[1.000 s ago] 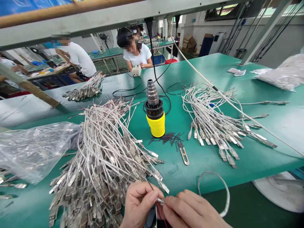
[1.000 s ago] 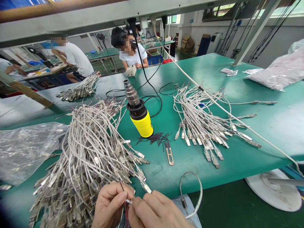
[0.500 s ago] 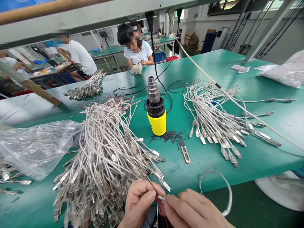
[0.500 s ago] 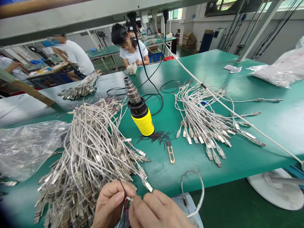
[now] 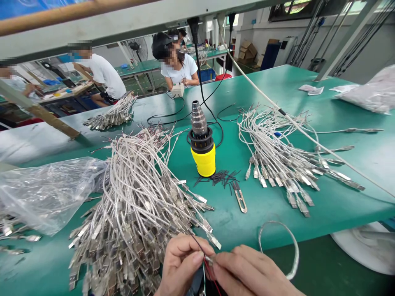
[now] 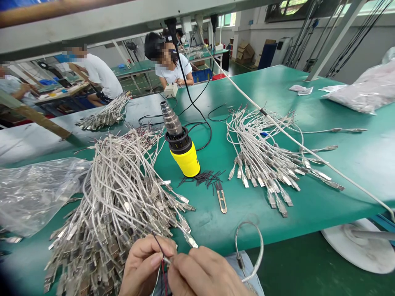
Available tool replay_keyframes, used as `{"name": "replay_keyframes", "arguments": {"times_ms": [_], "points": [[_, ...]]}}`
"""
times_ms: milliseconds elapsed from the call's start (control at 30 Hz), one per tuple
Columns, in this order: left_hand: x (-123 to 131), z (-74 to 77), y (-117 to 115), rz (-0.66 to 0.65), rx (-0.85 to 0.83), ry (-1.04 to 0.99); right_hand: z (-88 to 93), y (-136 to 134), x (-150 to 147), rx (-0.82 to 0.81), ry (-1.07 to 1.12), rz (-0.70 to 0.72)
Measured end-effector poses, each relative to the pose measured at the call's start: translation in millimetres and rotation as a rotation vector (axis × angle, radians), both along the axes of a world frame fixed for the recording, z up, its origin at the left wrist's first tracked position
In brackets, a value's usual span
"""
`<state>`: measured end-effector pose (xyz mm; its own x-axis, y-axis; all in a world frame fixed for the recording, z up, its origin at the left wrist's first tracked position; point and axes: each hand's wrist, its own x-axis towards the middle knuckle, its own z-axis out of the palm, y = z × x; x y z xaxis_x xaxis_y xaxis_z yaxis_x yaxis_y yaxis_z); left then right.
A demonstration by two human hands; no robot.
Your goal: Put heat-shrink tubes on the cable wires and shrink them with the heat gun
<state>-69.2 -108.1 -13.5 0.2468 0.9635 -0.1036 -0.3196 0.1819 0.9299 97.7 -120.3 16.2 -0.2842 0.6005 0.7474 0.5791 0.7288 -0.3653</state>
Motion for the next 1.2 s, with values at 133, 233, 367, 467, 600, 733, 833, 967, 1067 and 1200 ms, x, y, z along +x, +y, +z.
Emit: {"name": "replay_keyframes", "arguments": {"times_ms": [133,233,367,467,600,733,833,967,1067,1200], "points": [[1.4,-0.8,0.0,0.012,0.027,-0.046,-7.6,1.8,4.4,-0.265,0.136,0.172],[6.3,1.0,0.1,-0.021,-0.029,-0.174,-5.2,7.8,7.4,-0.395,0.313,0.287],[13.0,5.5,0.7,0.032,-0.040,-0.151,3.4,16.0,9.6,-0.524,0.512,0.349],[15.6,9.1,1.4,0.058,-0.050,-0.110,6.8,18.6,11.2,-0.661,0.574,0.368],[17.5,13.5,2.8,0.038,-0.082,-0.117,2.5,18.3,13.2,-0.853,0.668,0.371],[17.9,17.1,4.4,0.064,-0.097,-0.113,-2.6,17.8,14.1,-0.990,0.810,0.412],[17.2,18.8,5.0,0.089,-0.091,-0.110,-2.6,17.7,14.0,-0.985,0.823,0.391],[18.4,20.0,6.0,0.082,-0.065,-0.113,-1.8,17.3,13.6,-0.976,0.842,0.373],[19.4,21.0,9.7,0.073,-0.038,-0.106,-2.6,17.9,14.5,-1.004,0.861,0.371],[8.5,13.9,13.6,-0.006,0.041,-0.054,-5.5,20.2,15.8,-1.039,0.938,0.380]]}}
